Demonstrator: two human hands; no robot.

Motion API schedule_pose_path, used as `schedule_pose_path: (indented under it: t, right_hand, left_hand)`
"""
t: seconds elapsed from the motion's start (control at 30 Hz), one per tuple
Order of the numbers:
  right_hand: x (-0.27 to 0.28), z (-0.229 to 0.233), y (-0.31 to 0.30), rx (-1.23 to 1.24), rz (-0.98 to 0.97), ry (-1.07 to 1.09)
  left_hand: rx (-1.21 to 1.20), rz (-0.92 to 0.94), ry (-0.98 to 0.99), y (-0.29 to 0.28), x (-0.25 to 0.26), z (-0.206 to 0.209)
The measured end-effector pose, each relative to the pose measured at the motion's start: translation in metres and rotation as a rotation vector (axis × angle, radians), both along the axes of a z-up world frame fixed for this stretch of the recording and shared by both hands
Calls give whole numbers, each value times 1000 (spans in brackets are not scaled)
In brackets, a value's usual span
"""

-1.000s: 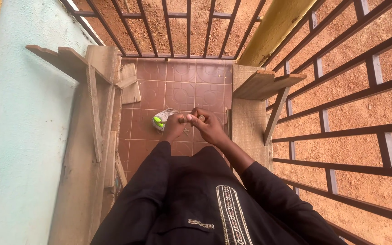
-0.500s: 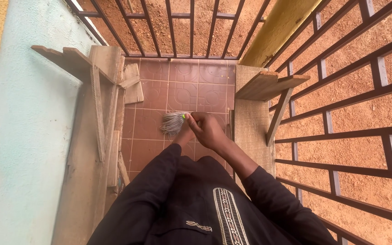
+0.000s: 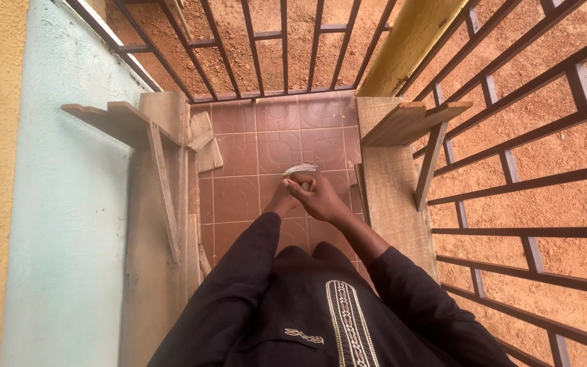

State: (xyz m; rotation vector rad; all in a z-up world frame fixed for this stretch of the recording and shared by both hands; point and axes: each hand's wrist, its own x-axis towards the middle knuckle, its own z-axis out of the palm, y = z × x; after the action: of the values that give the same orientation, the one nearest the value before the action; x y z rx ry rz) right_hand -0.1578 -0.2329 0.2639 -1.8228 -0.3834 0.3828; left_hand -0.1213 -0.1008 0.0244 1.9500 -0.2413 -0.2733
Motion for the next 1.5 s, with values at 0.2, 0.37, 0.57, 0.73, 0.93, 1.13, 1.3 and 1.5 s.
schedule_pose_path:
  t: [0.2,0.37,0.57,0.73,0.93,1.13,1.3,1.5]
  right_hand:
    - [9,-23,63,226,77,113]
    - [16,-12,119,180,97,90]
    - [19,10,153,-98,93,-33]
    - [18,16,167,-229,95,-77]
    - [4,4,174,-182,31,-113]
    - [-7,-12,179,21,-36,3]
    - [-19,-15,186,219,-80,92]
    - [-42,-30,182,-120,10,-116]
  left_hand:
    - [175,159,-47,88,-13,4]
    - [242,246,76,140,-27,20]
    - [132,200,-54,156,-14,-4]
    - [18,79,-124,157,13,-88]
    - [-195,78,84,163,12,-83]
    - [202,13,14,182,-11,19]
    - [-45,212,-58,183,-62,96]
    - [-42,268,-54,166,-76,14]
